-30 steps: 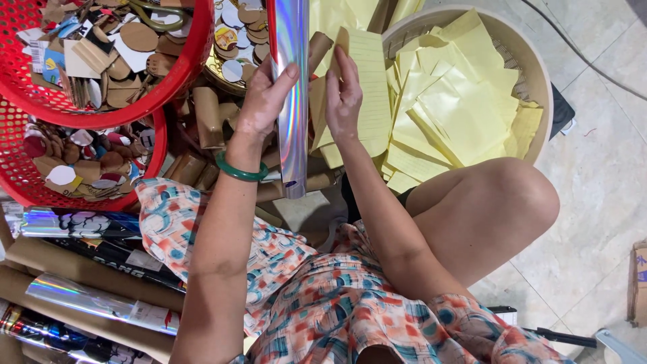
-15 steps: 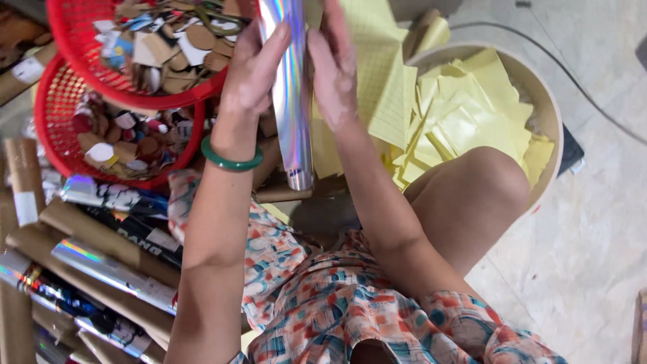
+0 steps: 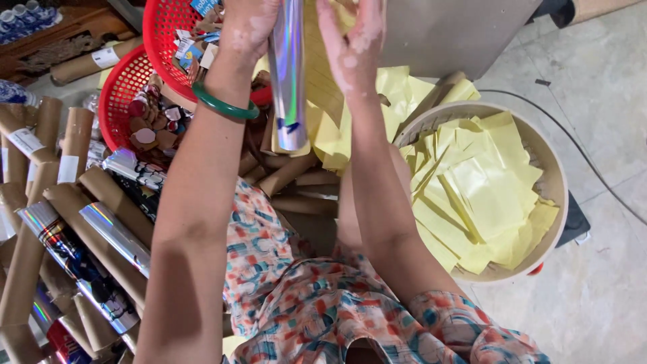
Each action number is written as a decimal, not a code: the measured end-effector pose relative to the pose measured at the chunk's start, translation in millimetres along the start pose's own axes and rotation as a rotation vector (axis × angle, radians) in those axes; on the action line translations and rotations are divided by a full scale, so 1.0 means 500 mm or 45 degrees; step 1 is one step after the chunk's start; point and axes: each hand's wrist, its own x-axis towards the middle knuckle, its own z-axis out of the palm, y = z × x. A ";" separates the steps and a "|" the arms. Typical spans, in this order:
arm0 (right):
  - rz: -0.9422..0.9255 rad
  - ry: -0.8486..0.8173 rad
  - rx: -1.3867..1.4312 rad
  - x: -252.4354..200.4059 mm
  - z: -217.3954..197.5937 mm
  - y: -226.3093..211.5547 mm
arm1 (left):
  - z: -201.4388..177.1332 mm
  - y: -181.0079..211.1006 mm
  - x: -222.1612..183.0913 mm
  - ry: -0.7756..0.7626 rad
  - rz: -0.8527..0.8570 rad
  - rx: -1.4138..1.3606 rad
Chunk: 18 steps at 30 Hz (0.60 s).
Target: The recorder cuts cardboard circles and uses adhesive film and paper to wrap long cardboard tubes.
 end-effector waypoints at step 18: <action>-0.173 0.083 -0.372 -0.037 -0.167 0.085 | 0.194 0.288 -0.107 -0.270 0.209 0.320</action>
